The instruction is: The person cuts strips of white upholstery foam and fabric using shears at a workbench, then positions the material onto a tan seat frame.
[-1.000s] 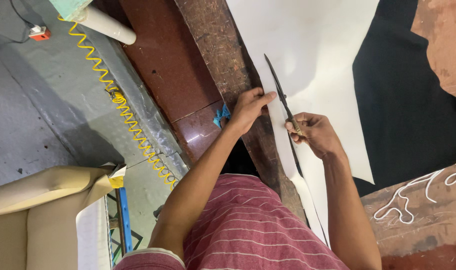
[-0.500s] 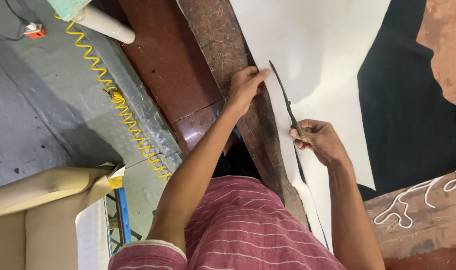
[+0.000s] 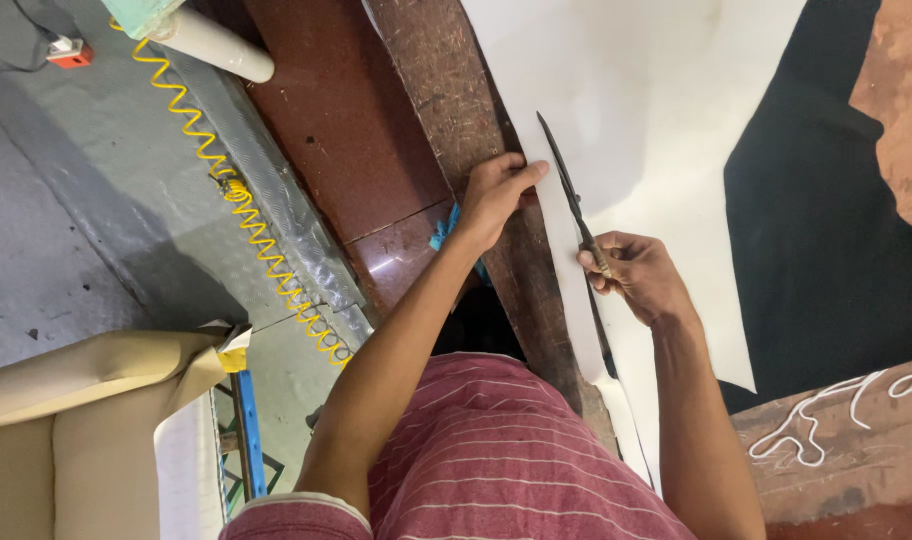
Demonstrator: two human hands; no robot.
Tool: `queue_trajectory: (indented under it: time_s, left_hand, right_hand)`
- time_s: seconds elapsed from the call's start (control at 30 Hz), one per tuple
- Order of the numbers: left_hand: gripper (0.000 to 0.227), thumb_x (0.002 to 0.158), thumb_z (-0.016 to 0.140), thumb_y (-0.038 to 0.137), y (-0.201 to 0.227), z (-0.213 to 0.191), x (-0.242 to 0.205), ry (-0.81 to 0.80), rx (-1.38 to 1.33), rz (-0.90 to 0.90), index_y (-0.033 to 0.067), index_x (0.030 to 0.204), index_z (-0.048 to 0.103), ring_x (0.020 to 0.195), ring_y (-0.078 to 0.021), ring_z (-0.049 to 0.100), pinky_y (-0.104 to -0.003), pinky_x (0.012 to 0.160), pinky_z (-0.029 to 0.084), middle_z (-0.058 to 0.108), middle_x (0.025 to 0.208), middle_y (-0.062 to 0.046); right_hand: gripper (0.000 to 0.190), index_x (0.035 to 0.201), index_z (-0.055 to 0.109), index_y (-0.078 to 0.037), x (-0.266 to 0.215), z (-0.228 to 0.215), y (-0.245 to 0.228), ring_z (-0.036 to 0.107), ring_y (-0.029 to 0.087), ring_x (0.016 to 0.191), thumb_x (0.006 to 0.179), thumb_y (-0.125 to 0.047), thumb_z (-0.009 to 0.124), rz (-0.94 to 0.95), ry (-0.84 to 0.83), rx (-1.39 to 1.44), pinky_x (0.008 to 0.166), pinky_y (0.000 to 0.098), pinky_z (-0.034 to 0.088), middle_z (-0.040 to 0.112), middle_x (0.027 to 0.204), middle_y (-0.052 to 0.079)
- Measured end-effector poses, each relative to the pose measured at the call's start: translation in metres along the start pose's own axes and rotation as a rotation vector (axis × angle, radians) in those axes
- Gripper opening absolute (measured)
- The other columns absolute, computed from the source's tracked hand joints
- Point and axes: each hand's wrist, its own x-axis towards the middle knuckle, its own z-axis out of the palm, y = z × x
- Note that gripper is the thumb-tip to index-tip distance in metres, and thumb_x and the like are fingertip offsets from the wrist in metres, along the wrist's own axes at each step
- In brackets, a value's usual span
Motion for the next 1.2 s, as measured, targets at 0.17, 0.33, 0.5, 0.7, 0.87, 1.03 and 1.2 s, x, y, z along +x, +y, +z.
queue_trajectory:
  time_s: [0.17, 0.33, 0.5, 0.7, 0.87, 1.03, 1.2]
  left_hand:
    - [0.027, 0.093, 0.07, 0.019, -0.002, -0.003, 0.0, 0.005, 0.018, -0.016, -0.0035, 0.107, 0.069, 0.082, -0.0169, 0.073, -0.031, 0.07, 0.062, 0.075, 0.093, -0.013]
    - [0.028, 0.094, 0.071, 0.019, -0.008, -0.005, 0.003, -0.005, -0.001, -0.007, -0.0058, 0.108, 0.069, 0.081, -0.017, 0.071, -0.03, 0.07, 0.06, 0.074, 0.093, -0.014]
    - [0.029, 0.092, 0.071, 0.02, -0.006, -0.005, 0.004, 0.024, 0.024, -0.054, -0.0039, 0.108, 0.069, 0.082, -0.0161, 0.073, -0.029, 0.071, 0.062, 0.075, 0.095, -0.014]
    - [0.03, 0.093, 0.071, 0.02, -0.001, -0.006, 0.0, 0.02, 0.025, -0.042, -0.0058, 0.109, 0.069, 0.084, -0.0175, 0.073, -0.03, 0.074, 0.063, 0.075, 0.096, -0.015]
    - [0.032, 0.093, 0.07, 0.022, 0.001, -0.007, 0.002, 0.059, 0.135, -0.108, -0.0047, 0.11, 0.069, 0.08, -0.0195, 0.072, -0.032, 0.067, 0.06, 0.075, 0.093, -0.016]
    - [0.036, 0.092, 0.072, 0.025, 0.002, -0.016, 0.007, 0.029, 0.12, -0.038, -0.005, 0.112, 0.07, 0.083, -0.0172, 0.074, -0.028, 0.069, 0.061, 0.077, 0.097, -0.016]
    - [0.049, 0.088, 0.073, 0.033, 0.027, -0.022, 0.025, 0.211, 0.169, 0.004, -0.006, 0.117, 0.067, 0.079, -0.0191, 0.076, -0.03, 0.067, 0.065, 0.076, 0.098, -0.017]
  right_hand:
    - [0.024, 0.088, 0.073, -0.001, 0.008, 0.005, -0.006, 0.058, 0.012, 0.053, 0.075, -0.016, 0.086, 0.005, 0.015, -0.012, 0.049, 0.0236, 0.047, 0.064, 0.065, 0.004]
    - [0.025, 0.09, 0.073, -0.002, 0.023, 0.012, -0.018, 0.059, 0.012, 0.054, 0.075, -0.018, 0.086, -0.013, -0.004, 0.018, 0.049, 0.0234, 0.048, 0.064, 0.066, 0.003]
    - [0.026, 0.091, 0.073, 0.0, 0.029, 0.013, -0.023, 0.058, 0.012, 0.054, 0.075, -0.016, 0.087, 0.022, 0.015, -0.018, 0.047, 0.0239, 0.047, 0.064, 0.067, 0.004]
    - [0.025, 0.09, 0.073, -0.002, 0.038, 0.015, -0.035, 0.06, 0.011, 0.055, 0.077, -0.018, 0.087, -0.009, -0.022, -0.018, 0.05, 0.0228, 0.049, 0.065, 0.067, 0.002]
    - [0.021, 0.089, 0.074, -0.003, 0.056, 0.021, -0.044, 0.058, 0.011, 0.055, 0.079, -0.017, 0.085, -0.029, -0.031, -0.026, 0.049, 0.024, 0.046, 0.064, 0.067, 0.002]
    - [0.019, 0.088, 0.073, -0.004, 0.061, 0.018, -0.04, 0.057, 0.009, 0.056, 0.08, -0.017, 0.085, -0.023, -0.056, -0.008, 0.05, 0.023, 0.046, 0.065, 0.069, 0.0]
    - [0.018, 0.087, 0.074, -0.005, 0.062, 0.018, -0.038, 0.058, 0.01, 0.056, 0.081, -0.017, 0.085, -0.026, -0.077, -0.017, 0.051, 0.0246, 0.047, 0.064, 0.069, 0.001]
